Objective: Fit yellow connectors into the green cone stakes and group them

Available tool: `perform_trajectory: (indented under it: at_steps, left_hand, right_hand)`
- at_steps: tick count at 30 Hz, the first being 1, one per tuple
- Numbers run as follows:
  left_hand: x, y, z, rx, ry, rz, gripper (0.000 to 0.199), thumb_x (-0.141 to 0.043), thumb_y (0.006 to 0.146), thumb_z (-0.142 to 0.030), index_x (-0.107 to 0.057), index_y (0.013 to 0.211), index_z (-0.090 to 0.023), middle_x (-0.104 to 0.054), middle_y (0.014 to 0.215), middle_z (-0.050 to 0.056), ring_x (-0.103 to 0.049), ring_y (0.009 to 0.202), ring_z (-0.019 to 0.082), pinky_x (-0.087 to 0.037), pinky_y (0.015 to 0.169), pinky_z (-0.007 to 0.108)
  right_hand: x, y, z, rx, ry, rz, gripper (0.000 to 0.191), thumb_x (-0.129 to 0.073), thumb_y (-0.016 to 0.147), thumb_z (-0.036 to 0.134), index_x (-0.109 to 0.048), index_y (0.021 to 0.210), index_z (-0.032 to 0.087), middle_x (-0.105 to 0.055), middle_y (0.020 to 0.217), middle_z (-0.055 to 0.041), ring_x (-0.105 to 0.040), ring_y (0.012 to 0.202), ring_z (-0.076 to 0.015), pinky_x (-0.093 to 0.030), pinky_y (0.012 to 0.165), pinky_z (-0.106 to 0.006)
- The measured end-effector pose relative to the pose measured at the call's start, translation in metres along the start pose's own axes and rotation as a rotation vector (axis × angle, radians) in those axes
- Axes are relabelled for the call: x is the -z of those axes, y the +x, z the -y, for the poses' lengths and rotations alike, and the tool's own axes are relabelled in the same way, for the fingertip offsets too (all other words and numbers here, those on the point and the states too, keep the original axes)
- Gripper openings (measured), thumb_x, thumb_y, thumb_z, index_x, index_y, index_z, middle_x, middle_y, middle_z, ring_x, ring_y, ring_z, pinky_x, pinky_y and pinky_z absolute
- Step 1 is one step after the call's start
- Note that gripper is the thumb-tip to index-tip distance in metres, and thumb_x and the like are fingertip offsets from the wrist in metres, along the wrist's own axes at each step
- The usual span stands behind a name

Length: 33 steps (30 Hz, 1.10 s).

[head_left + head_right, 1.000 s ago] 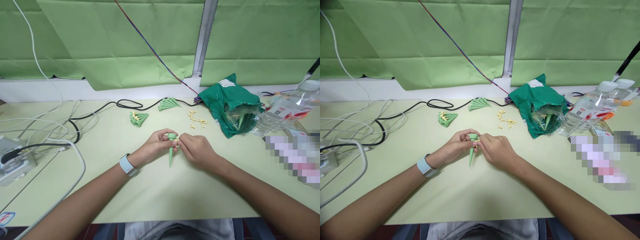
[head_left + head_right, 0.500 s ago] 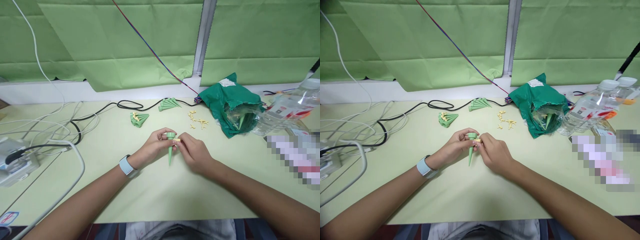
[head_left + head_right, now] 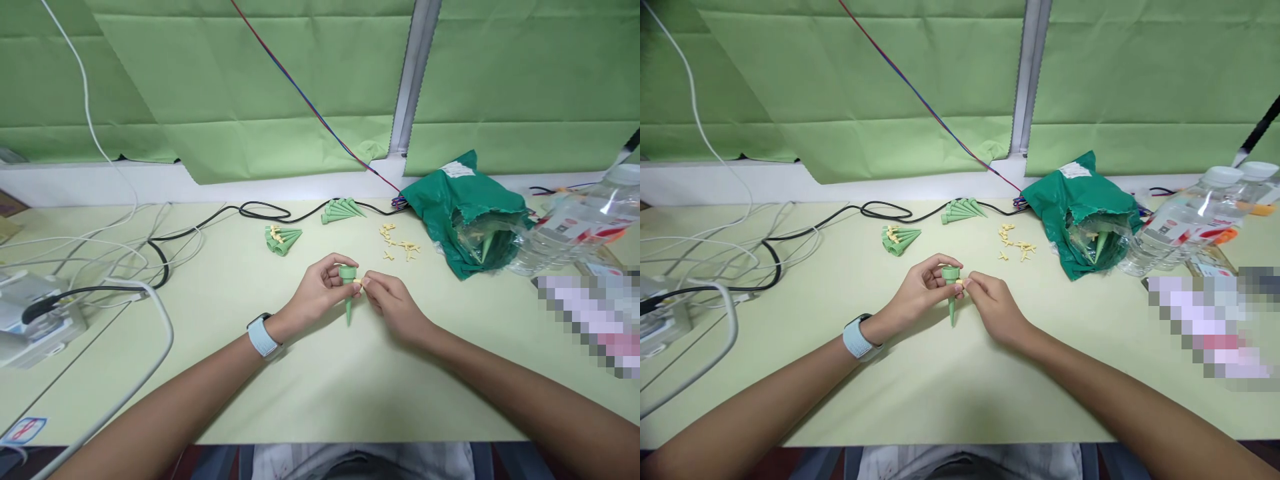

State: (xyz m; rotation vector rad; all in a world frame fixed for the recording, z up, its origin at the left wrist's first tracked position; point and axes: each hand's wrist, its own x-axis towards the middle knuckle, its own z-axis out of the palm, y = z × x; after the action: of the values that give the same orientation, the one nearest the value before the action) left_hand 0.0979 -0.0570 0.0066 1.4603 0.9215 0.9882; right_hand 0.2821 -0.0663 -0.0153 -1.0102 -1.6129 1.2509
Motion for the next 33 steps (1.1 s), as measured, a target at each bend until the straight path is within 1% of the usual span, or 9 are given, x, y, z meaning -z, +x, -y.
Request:
perform_trajectory:
  at_steps: [3, 7, 14, 16, 17, 20, 23, 28, 33]
  left_hand:
    - [-0.001, -0.001, 0.002, -0.049, 0.109, -0.057, 0.037, -0.079, 0.081, -0.036, -0.064, 0.111, -0.019, -0.055, 0.072, -0.002, -0.061, 0.069, 0.014, -0.048, 0.067, 0.027]
    - [-0.003, -0.004, 0.002, -0.171, 0.263, -0.112, 0.03, -0.076, 0.084, -0.034, -0.066, 0.11, -0.021, -0.05, 0.074, -0.002, -0.048, 0.067, 0.012, -0.041, 0.063, 0.025]
    - [-0.007, -0.008, -0.002, -0.271, 0.398, -0.146, 0.025, -0.072, 0.086, -0.029, -0.066, 0.109, -0.022, -0.06, 0.084, 0.001, -0.051, 0.074, 0.014, -0.044, 0.071, 0.027]
    - [-0.008, -0.007, -0.004, -0.206, 0.322, -0.148, 0.026, -0.074, 0.085, -0.031, -0.065, 0.108, -0.021, -0.06, 0.081, 0.0, -0.055, 0.074, 0.014, -0.045, 0.07, 0.027]
    - [-0.008, -0.007, -0.004, -0.152, 0.258, -0.132, 0.029, -0.076, 0.084, -0.032, -0.064, 0.107, -0.021, -0.06, 0.079, 0.0, -0.058, 0.074, 0.014, -0.046, 0.07, 0.027]
    - [-0.007, -0.005, -0.005, 0.011, 0.031, -0.023, 0.034, -0.079, 0.082, -0.033, -0.06, 0.108, -0.019, -0.065, 0.08, 0.001, -0.066, 0.077, 0.017, -0.051, 0.074, 0.03]
    - [-0.007, -0.003, -0.003, 0.076, -0.144, 0.044, 0.032, -0.078, 0.083, -0.031, -0.06, 0.107, -0.018, -0.067, 0.082, 0.002, -0.069, 0.08, 0.017, -0.053, 0.08, 0.032]
    - [-0.006, -0.002, 0.0, 0.071, -0.212, 0.036, 0.036, -0.079, 0.083, -0.031, -0.06, 0.11, -0.017, -0.07, 0.083, 0.004, -0.07, 0.079, 0.017, -0.053, 0.082, 0.033]
    - [-0.007, -0.004, -0.001, 0.005, -0.012, -0.048, 0.039, -0.082, 0.079, -0.034, -0.061, 0.109, -0.02, -0.065, 0.077, 0.0, -0.067, 0.075, 0.016, -0.051, 0.071, 0.028]
  right_hand:
    - [-0.003, 0.003, -0.001, -0.167, 0.241, 0.041, 0.036, -0.05, 0.096, 0.037, -0.034, 0.067, 0.022, -0.025, 0.061, 0.0068, -0.019, 0.052, -0.0095, -0.016, 0.048, -0.026]
    - [0.0, 0.006, 0.003, -0.316, 0.417, 0.087, 0.039, -0.054, 0.092, 0.04, -0.033, 0.065, 0.023, -0.021, 0.056, 0.0092, -0.013, 0.047, -0.0075, -0.008, 0.046, -0.026]
    - [0.01, 0.007, 0.011, -0.436, 0.537, 0.259, 0.041, -0.051, 0.094, 0.042, -0.03, 0.063, 0.023, -0.021, 0.049, 0.0101, -0.012, 0.04, -0.007, -0.01, 0.044, -0.027]
    - [0.01, 0.007, 0.009, -0.385, 0.379, 0.203, 0.042, -0.045, 0.097, 0.046, -0.033, 0.063, 0.023, -0.021, 0.05, 0.0093, -0.014, 0.042, -0.0087, -0.013, 0.045, -0.027]
    - [0.01, 0.006, 0.008, -0.298, 0.235, 0.143, 0.042, -0.042, 0.099, 0.047, -0.037, 0.064, 0.023, -0.025, 0.051, 0.0079, -0.019, 0.044, -0.0099, -0.016, 0.046, -0.027]
    - [0.013, 0.003, 0.005, 0.117, -0.296, 0.011, 0.034, -0.04, 0.103, 0.04, -0.048, 0.076, 0.021, -0.046, 0.065, 0.0018, -0.04, 0.058, -0.0137, -0.028, 0.057, -0.028]
    - [0.02, 0.001, 0.003, 0.344, -0.6, 0.057, 0.022, -0.038, 0.105, 0.03, -0.049, 0.087, 0.022, -0.058, 0.079, -0.0005, -0.048, 0.067, -0.0151, -0.032, 0.065, -0.029]
    - [0.026, 0.002, 0.003, 0.403, -0.673, 0.1, 0.021, -0.037, 0.106, 0.03, -0.049, 0.09, 0.022, -0.058, 0.078, -0.0001, -0.048, 0.065, -0.015, -0.03, 0.064, -0.029]
    - [0.019, 0.004, 0.003, 0.191, -0.349, 0.11, 0.035, -0.038, 0.106, 0.039, -0.048, 0.078, 0.021, -0.049, 0.069, 0.002, -0.044, 0.064, -0.0143, -0.031, 0.062, -0.028]
